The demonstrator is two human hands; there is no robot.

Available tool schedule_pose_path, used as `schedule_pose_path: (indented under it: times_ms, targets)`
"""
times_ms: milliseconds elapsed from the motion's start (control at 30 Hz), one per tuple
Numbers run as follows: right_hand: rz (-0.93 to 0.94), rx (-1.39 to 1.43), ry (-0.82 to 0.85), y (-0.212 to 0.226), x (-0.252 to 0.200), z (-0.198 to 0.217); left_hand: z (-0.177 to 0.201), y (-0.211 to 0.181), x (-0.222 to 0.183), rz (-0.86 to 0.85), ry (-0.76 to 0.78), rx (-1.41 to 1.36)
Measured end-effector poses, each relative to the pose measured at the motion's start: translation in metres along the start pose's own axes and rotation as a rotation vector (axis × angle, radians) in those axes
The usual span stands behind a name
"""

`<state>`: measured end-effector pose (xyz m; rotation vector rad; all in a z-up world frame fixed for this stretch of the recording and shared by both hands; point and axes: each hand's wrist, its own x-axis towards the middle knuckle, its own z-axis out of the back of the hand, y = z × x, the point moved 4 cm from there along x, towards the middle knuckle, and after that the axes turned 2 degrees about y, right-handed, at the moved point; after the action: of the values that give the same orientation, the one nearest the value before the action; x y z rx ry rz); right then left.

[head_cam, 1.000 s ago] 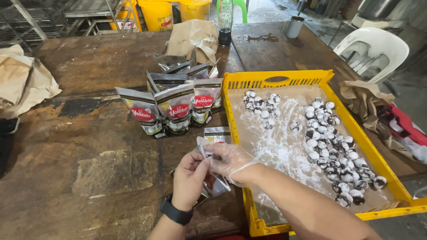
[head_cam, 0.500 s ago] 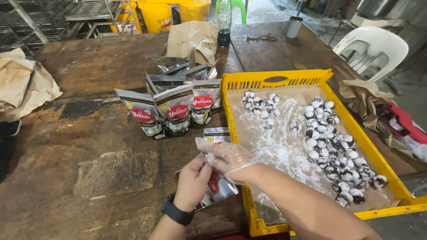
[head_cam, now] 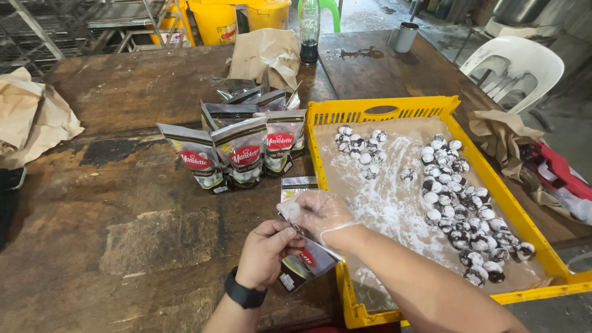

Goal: The person opens plastic pouches and fills them with chocolate crinkles from a yellow tray. They repeat this process, setting each filled bag aside on the wooden table.

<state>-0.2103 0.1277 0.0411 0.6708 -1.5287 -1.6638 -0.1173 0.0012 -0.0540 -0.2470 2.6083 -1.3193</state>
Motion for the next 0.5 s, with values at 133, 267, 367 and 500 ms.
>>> schedule_pose_path:
  times_ms: [133, 267, 367, 500]
  targets:
    - [-0.098, 0.064, -0.03, -0.004, 0.0, -0.001, 0.003, 0.001, -0.001, 0.016, 0.025, -0.038]
    - [-0.043, 0.046, -0.02, -0.012, 0.001, 0.003, -0.001, -0.002, -0.003, 0.035, 0.066, -0.05]
    - [0.012, 0.01, 0.027, -0.013, 0.001, 0.004, -0.004, -0.005, -0.005, 0.05, 0.06, -0.026]
    - [0.023, 0.021, 0.089, -0.009, -0.002, 0.0, -0.001, -0.002, -0.005, 0.056, 0.078, -0.008]
